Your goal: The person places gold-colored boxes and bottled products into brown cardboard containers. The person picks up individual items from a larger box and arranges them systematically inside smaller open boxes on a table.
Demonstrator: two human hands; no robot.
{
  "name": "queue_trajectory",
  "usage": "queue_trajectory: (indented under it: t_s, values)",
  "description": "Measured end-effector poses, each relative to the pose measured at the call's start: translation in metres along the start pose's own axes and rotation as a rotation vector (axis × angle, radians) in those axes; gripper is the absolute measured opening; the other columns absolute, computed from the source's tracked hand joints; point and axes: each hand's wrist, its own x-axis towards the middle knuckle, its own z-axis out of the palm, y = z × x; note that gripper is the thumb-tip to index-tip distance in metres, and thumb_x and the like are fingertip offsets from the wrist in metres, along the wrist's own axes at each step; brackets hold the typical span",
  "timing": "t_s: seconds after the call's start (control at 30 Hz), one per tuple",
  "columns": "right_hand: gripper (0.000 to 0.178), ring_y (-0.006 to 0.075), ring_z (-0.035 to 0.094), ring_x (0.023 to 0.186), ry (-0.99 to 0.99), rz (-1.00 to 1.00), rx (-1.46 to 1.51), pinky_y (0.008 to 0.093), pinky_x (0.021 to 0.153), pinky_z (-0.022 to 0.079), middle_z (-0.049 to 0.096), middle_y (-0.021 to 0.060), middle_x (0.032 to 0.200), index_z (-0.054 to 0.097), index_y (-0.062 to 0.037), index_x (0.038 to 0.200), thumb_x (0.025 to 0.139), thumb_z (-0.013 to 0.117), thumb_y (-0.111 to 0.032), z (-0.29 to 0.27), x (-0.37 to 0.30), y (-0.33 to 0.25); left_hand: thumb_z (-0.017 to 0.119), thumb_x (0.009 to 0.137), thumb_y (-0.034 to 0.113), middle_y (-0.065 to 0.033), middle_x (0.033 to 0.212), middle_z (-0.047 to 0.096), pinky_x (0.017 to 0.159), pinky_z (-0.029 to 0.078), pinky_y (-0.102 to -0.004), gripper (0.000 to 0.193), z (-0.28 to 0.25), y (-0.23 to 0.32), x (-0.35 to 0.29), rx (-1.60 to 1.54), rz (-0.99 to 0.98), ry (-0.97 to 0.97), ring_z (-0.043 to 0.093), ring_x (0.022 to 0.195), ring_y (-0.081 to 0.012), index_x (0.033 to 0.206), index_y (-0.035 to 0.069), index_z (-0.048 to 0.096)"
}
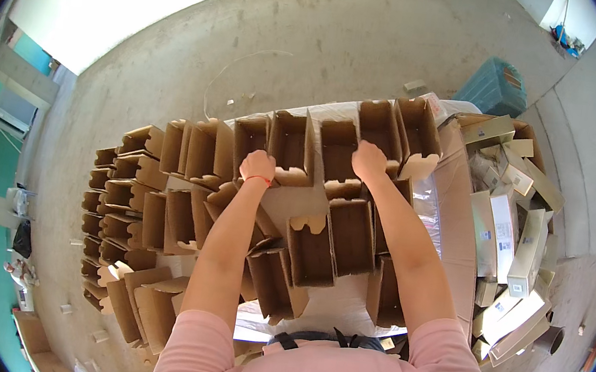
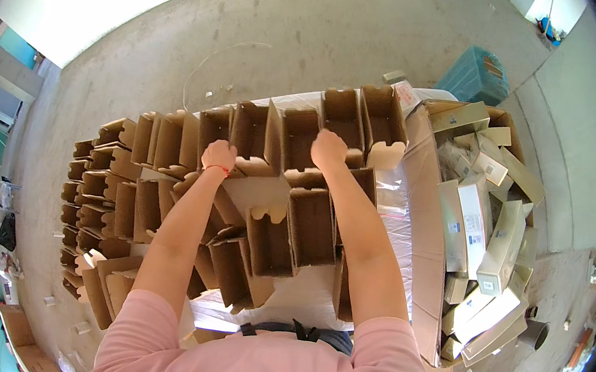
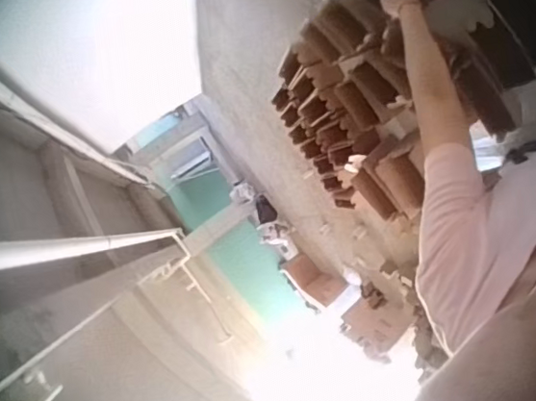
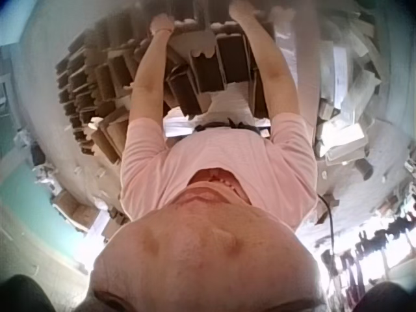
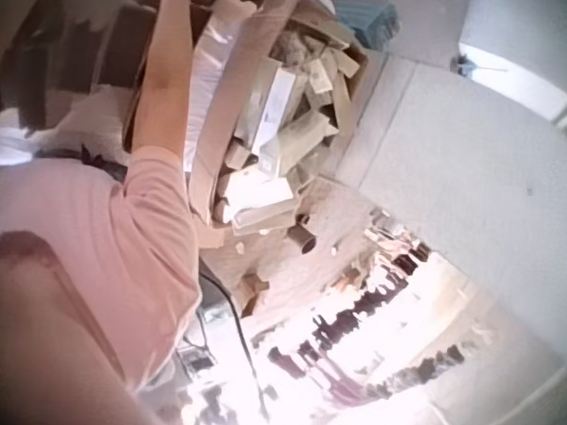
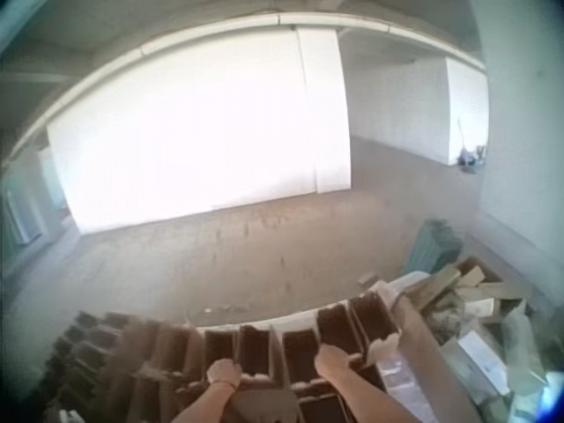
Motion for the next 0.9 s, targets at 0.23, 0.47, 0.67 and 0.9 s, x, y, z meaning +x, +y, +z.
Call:
queue_trajectory:
  t_s: [0.23,0.47,0.67,0.9]
  values:
    - [0.014,0.0315,0.065,0.081,0.169,-0.131,0.036,0.0412,0.073,0.050,0.066,0.0154,0.084,0.058,-0.0026,0.090,0.084,0.049,-0.011,0.025,0.059,-0.063,0.053,0.081,0.032,-0.0181,0.087,0.065,0.075,0.049,-0.0451,0.030,-0.016,-0.005,0.065,0.025,0.062,0.189,0.062,0.084,-0.0362,0.081,0.004,0.066]
    - [0.039,0.0325,0.053,0.101,0.682,-0.431,0.151,0.0433,0.088,0.042,0.058,0.0166,0.106,0.055,-0.0010,0.108,0.081,0.062,-0.028,-0.004,0.050,-0.018,0.054,0.084,0.037,-0.0205,0.099,0.062,0.082,0.047,-0.0420,0.041,-0.018,-0.041,0.072,-0.027,0.127,-0.011,0.059,0.093,-0.0338,0.100,0.000,0.061]
    - [0.022,0.0366,0.059,0.092,0.184,0.108,-0.094,0.0458,0.078,0.048,0.063,0.0182,0.096,0.057,-0.0030,0.095,0.083,0.055,-0.021,-0.036,0.053,0.100,0.057,0.086,0.019,-0.0142,0.115,0.057,0.089,0.044,-0.0365,0.039,-0.046,-0.056,0.006,-0.475,0.326,0.305,0.056,0.101,-0.0263,0.120,0.002,0.052]
    - [0.027,0.0383,0.057,0.097,0.314,-0.191,0.125,0.0465,0.084,0.044,0.061,0.0220,0.098,0.058,-0.0008,0.101,0.086,0.051,-0.022,0.002,0.112,0.057,0.055,0.086,0.010,-0.0152,0.114,0.056,0.090,0.043,-0.0365,0.033,-0.072,-0.082,-0.110,-0.576,0.239,0.340,0.055,0.103,-0.0285,0.117,0.001,0.053]
